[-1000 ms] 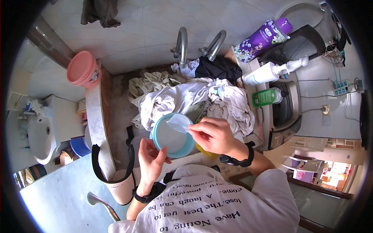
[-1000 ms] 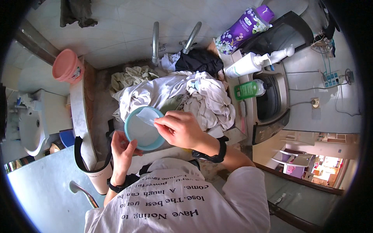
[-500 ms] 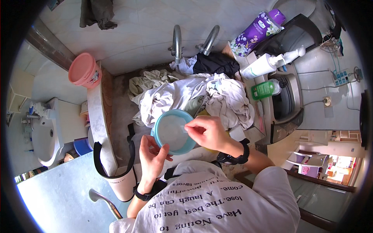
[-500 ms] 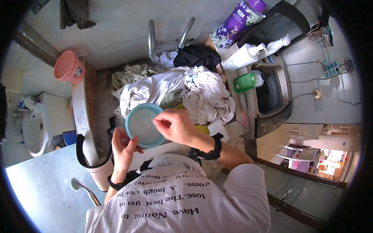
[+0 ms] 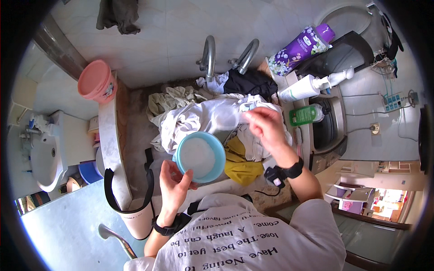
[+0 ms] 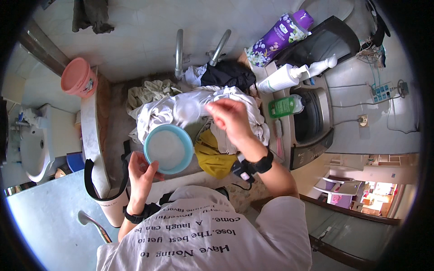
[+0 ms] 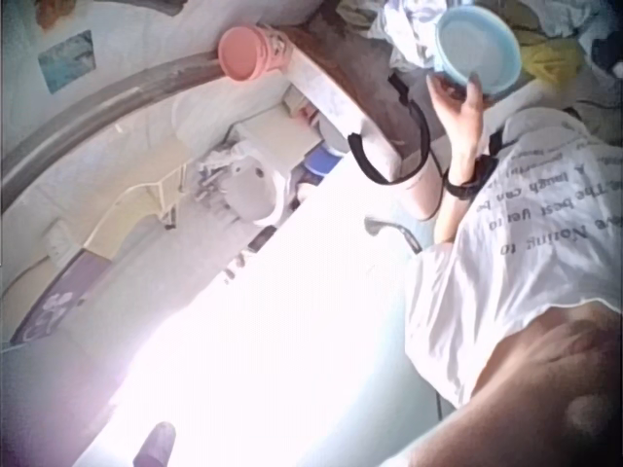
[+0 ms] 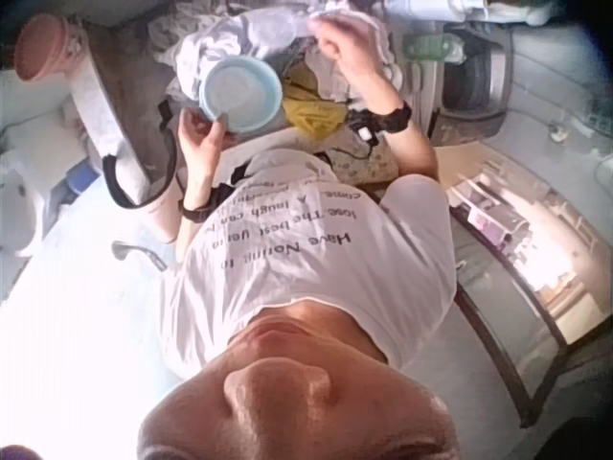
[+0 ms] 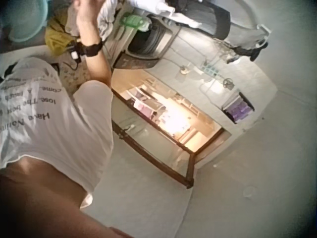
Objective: The person pours scent boosters into a cap, then into a small bowl, then picks up items of clothing by hand to inspect them.
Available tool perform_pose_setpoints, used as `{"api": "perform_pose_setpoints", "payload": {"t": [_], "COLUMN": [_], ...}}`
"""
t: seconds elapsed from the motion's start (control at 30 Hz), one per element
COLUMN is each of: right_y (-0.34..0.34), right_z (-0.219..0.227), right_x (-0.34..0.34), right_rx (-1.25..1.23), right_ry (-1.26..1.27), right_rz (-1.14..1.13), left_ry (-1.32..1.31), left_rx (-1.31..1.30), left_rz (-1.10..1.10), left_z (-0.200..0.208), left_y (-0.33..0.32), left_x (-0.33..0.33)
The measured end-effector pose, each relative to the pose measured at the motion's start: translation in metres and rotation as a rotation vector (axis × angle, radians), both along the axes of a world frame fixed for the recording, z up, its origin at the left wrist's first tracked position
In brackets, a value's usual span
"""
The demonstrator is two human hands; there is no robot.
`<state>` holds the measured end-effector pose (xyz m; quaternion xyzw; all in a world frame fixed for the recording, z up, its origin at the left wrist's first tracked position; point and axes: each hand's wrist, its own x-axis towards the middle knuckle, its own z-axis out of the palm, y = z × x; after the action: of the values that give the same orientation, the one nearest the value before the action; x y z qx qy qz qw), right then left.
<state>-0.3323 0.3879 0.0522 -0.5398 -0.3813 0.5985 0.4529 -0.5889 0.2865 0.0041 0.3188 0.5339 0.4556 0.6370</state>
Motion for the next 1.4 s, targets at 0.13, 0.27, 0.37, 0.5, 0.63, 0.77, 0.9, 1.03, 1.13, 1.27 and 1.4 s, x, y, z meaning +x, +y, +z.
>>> {"api": "perform_pose_setpoints", "payload": {"t": [0.13,0.27,0.37,0.5,0.63,0.77,0.9,1.03,1.13,1.27,1.4], "right_y": [0.046,0.072,0.088,0.101,0.104,0.089,0.055,0.006,-0.015,-0.031,-0.046], "right_z": [-0.005,-0.005,-0.02,-0.028,-0.032,-0.01,0.005,0.022,0.022,0.025,0.025], "right_x": [0.014,0.006,0.004,0.005,0.008,0.011,0.015,-0.013,-0.026,-0.044,-0.044], "right_rx": [0.571,0.985,1.084,1.076,0.741,0.378,0.308,0.362,0.849,1.279,0.726], "right_ry": [-0.451,-0.991,-1.089,-1.098,-0.573,-0.261,-0.147,-0.349,-0.591,-0.818,-0.492], "right_rz": [-0.138,-0.127,-0.092,-0.12,-0.327,-0.374,-0.279,-0.057,0.293,0.335,0.305], "left_ry": [0.002,-0.005,-0.004,-0.001,-0.008,-0.008,0.012,0.009,-0.003,-0.01,-0.03], "left_rx": [0.004,-0.02,-0.033,-0.048,-0.056,-0.061,-0.035,-0.011,0.002,0.012,0.041], "left_rz": [0.016,0.033,0.033,0.033,0.041,0.064,0.066,0.049,0.038,0.036,0.032], "left_z": [0.0,-0.003,-0.004,-0.007,-0.004,-0.006,-0.004,-0.001,0.003,0.011,0.012], "left_y": [0.002,0.0,0.001,0.002,0.004,0.005,0.006,0.007,0.005,0.001,-0.003], "left_x": [-0.001,-0.003,-0.004,-0.004,-0.004,-0.005,-0.004,-0.003,-0.003,-0.003,-0.005]}}
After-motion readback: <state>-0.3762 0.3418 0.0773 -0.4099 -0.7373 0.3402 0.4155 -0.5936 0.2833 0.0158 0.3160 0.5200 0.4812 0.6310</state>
